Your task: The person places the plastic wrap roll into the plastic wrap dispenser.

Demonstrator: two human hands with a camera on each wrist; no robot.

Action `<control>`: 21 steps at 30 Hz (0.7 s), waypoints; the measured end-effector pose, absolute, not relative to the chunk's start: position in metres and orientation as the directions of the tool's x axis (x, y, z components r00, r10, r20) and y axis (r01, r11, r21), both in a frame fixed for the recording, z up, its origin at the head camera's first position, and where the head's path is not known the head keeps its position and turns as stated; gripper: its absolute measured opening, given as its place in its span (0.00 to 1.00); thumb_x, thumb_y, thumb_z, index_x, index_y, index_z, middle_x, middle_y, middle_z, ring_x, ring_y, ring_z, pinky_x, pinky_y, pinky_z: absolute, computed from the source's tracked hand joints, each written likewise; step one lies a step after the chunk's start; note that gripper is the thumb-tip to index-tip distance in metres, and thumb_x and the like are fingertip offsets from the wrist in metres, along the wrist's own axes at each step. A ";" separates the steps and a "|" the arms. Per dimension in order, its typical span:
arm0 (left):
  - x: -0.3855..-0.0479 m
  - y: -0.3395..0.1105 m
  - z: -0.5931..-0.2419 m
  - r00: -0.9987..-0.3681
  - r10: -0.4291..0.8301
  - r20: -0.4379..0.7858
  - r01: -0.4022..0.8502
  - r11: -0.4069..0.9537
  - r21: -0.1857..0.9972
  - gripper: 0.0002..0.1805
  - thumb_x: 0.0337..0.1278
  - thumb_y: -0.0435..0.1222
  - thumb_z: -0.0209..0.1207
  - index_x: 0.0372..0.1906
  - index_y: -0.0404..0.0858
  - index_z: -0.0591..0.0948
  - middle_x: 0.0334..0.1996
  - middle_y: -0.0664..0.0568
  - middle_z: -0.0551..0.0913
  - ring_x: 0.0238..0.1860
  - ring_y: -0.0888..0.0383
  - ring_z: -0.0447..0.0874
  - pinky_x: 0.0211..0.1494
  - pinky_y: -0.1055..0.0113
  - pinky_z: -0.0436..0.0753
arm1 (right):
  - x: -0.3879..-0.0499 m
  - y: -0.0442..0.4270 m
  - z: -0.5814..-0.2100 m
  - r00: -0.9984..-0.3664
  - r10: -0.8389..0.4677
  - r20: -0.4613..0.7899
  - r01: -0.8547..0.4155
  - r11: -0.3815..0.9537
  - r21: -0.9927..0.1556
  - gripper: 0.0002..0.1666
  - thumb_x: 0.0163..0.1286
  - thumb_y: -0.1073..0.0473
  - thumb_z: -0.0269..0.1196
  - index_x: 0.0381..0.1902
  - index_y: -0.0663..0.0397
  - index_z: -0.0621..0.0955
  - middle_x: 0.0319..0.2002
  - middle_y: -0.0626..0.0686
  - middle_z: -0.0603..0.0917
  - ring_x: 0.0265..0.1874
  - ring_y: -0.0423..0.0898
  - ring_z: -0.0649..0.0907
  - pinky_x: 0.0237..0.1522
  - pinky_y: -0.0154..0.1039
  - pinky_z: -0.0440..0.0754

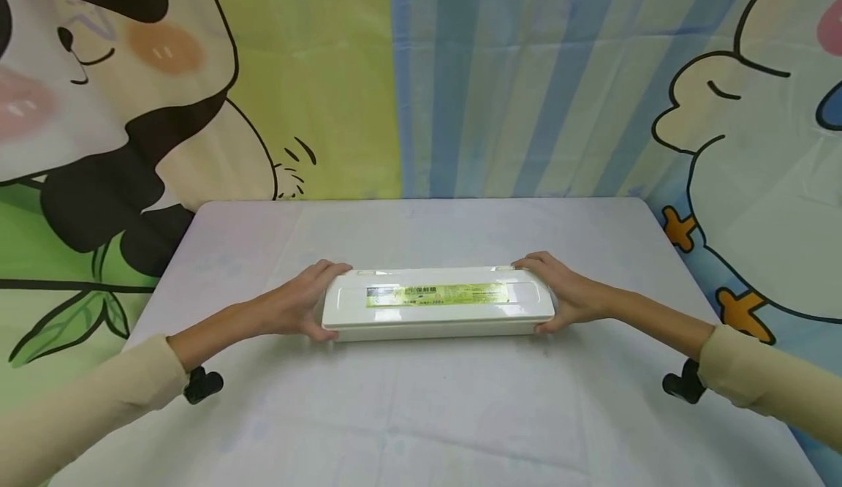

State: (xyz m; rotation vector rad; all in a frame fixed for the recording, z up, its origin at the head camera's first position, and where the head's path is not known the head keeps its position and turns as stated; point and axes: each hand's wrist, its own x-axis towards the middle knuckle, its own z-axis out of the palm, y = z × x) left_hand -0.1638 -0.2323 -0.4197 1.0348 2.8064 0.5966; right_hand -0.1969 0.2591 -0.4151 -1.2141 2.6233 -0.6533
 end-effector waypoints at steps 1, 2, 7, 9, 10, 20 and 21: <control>-0.165 -0.232 -0.419 -0.767 0.640 0.037 0.601 0.697 0.392 0.59 0.25 0.49 0.78 0.68 0.36 0.61 0.56 0.46 0.72 0.55 0.52 0.74 0.57 0.53 0.79 | -0.198 0.259 -0.417 -0.654 -0.757 0.013 -0.669 0.570 -0.476 0.64 0.40 0.45 0.80 0.69 0.54 0.59 0.64 0.55 0.66 0.60 0.50 0.68 0.55 0.56 0.75; -0.166 -0.231 -0.418 -0.769 0.639 0.024 0.594 0.701 0.394 0.58 0.25 0.49 0.78 0.68 0.36 0.61 0.55 0.46 0.72 0.54 0.53 0.73 0.56 0.54 0.79 | -0.199 0.259 -0.418 -0.657 -0.754 0.001 -0.656 0.572 -0.492 0.64 0.40 0.46 0.80 0.70 0.53 0.58 0.64 0.54 0.66 0.60 0.48 0.69 0.55 0.55 0.74; -0.172 -0.228 -0.416 -0.754 0.657 -0.020 0.594 0.695 0.405 0.57 0.23 0.49 0.77 0.65 0.34 0.62 0.54 0.45 0.71 0.52 0.54 0.71 0.55 0.55 0.78 | -0.199 0.262 -0.423 -0.662 -0.749 -0.030 -0.608 0.560 -0.562 0.64 0.42 0.47 0.79 0.70 0.52 0.55 0.66 0.53 0.65 0.60 0.48 0.68 0.56 0.53 0.72; -0.173 -0.227 -0.416 -0.748 0.663 -0.036 0.595 0.694 0.406 0.57 0.23 0.50 0.77 0.65 0.35 0.63 0.53 0.47 0.71 0.51 0.55 0.70 0.54 0.56 0.78 | -0.200 0.263 -0.424 -0.663 -0.748 -0.033 -0.593 0.551 -0.587 0.64 0.43 0.48 0.79 0.70 0.52 0.55 0.66 0.53 0.65 0.60 0.47 0.68 0.57 0.52 0.72; -0.174 -0.226 -0.416 -0.746 0.664 -0.044 0.593 0.693 0.410 0.56 0.23 0.50 0.77 0.65 0.35 0.63 0.53 0.47 0.71 0.51 0.55 0.70 0.54 0.56 0.77 | -0.200 0.263 -0.425 -0.664 -0.747 -0.038 -0.581 0.548 -0.602 0.64 0.43 0.49 0.79 0.71 0.52 0.55 0.66 0.54 0.65 0.61 0.47 0.67 0.58 0.51 0.71; -0.179 -0.226 -0.414 -0.721 0.688 -0.087 0.609 0.688 0.393 0.56 0.24 0.51 0.76 0.64 0.35 0.62 0.52 0.50 0.71 0.51 0.57 0.68 0.54 0.58 0.77 | -0.204 0.266 -0.433 -0.657 -0.753 -0.035 -0.514 0.481 -0.710 0.60 0.43 0.55 0.80 0.68 0.51 0.56 0.71 0.61 0.61 0.68 0.54 0.64 0.63 0.34 0.64; -0.179 -0.226 -0.414 -0.720 0.688 -0.092 0.610 0.690 0.391 0.56 0.24 0.51 0.77 0.64 0.35 0.62 0.52 0.50 0.71 0.50 0.57 0.68 0.54 0.58 0.77 | -0.205 0.266 -0.433 -0.657 -0.753 -0.038 -0.510 0.481 -0.713 0.60 0.43 0.55 0.80 0.68 0.50 0.57 0.72 0.62 0.60 0.68 0.55 0.64 0.64 0.34 0.64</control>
